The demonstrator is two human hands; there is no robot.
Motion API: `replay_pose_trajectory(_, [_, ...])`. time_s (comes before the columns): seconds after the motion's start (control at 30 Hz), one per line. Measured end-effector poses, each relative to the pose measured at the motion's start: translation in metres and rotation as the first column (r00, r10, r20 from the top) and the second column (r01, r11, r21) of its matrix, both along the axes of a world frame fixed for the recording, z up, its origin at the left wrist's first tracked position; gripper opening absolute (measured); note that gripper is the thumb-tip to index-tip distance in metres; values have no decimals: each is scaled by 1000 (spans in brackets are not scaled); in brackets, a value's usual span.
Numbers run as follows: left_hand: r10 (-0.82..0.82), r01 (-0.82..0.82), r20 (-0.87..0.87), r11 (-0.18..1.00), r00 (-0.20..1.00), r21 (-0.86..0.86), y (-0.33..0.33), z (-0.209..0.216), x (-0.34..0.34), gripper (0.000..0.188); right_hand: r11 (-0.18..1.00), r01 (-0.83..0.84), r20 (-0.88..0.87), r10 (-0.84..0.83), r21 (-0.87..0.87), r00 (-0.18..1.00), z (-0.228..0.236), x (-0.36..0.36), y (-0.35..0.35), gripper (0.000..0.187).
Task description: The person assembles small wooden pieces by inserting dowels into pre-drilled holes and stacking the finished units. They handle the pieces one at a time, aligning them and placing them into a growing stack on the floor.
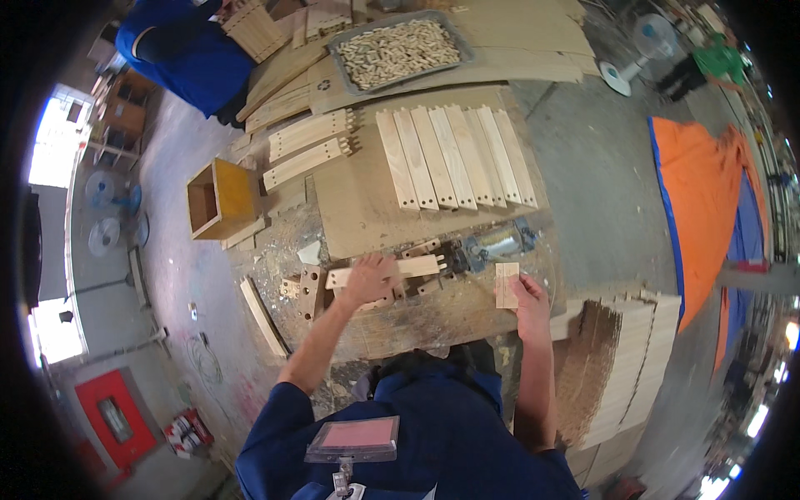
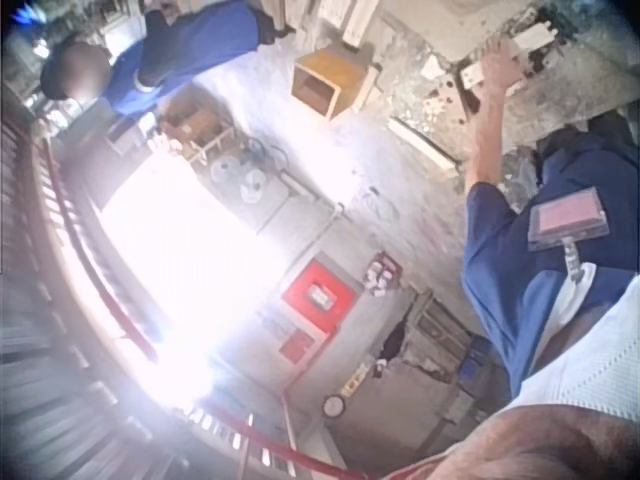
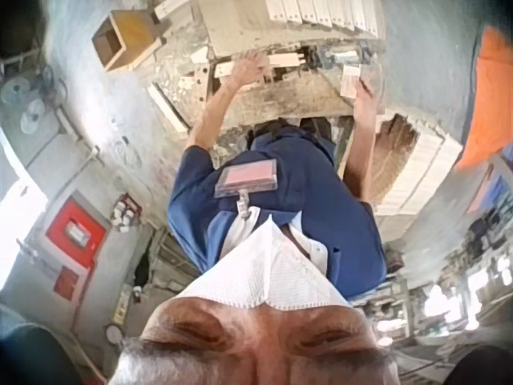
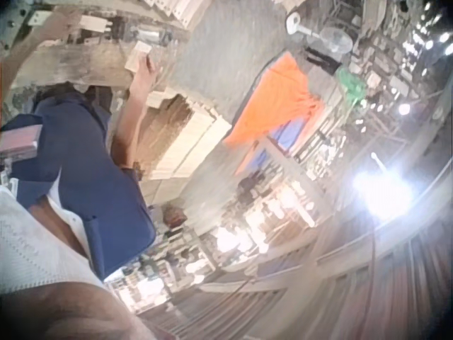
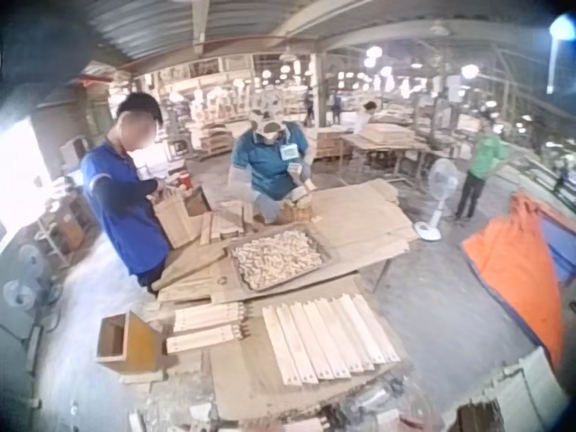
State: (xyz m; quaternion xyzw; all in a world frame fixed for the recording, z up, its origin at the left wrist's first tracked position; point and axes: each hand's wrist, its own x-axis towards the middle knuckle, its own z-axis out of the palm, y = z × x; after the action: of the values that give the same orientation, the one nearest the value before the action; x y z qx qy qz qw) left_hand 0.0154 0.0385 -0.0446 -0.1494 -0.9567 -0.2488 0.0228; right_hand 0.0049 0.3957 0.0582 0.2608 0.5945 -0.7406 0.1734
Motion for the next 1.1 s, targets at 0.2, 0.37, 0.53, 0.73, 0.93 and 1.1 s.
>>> replay_pose_trajectory(0.2, [87, -108, 137, 982, 987, 154, -3, -33, 28, 20, 986, 166, 13, -166, -27, 986, -5, 82, -25, 27])
replay_pose_trajectory(0.37, [93, -102, 338, 995, 937, 11, -44, -38, 40, 40, 986, 156, -15, -157, -52, 987, -6, 108, -53, 28])
replay_pose_trajectory(0.53, [-61, 115, 273, 976, 960, -184, -39, -17, 48, 95, 981, 194, -1, -194, -25, 981, -3, 107, -64, 29])
replay_pose_trajectory(0.73, [-53, 159, 426, 964, 903, -215, -41, -15, 44, 105, 988, 154, 4, -153, -26, 988, -11, 89, -74, 28])
replay_pose_trajectory(0.93, [-54, 170, 461, 962, 886, -214, -39, -16, 40, 101, 988, 151, 59, -150, -22, 987, -14, 78, -77, 26])
replay_pose_trajectory(1.1, [-56, 174, 463, 960, 885, -217, -36, -18, 37, 100, 977, 212, 64, -210, -34, 976, -19, 82, -78, 24])
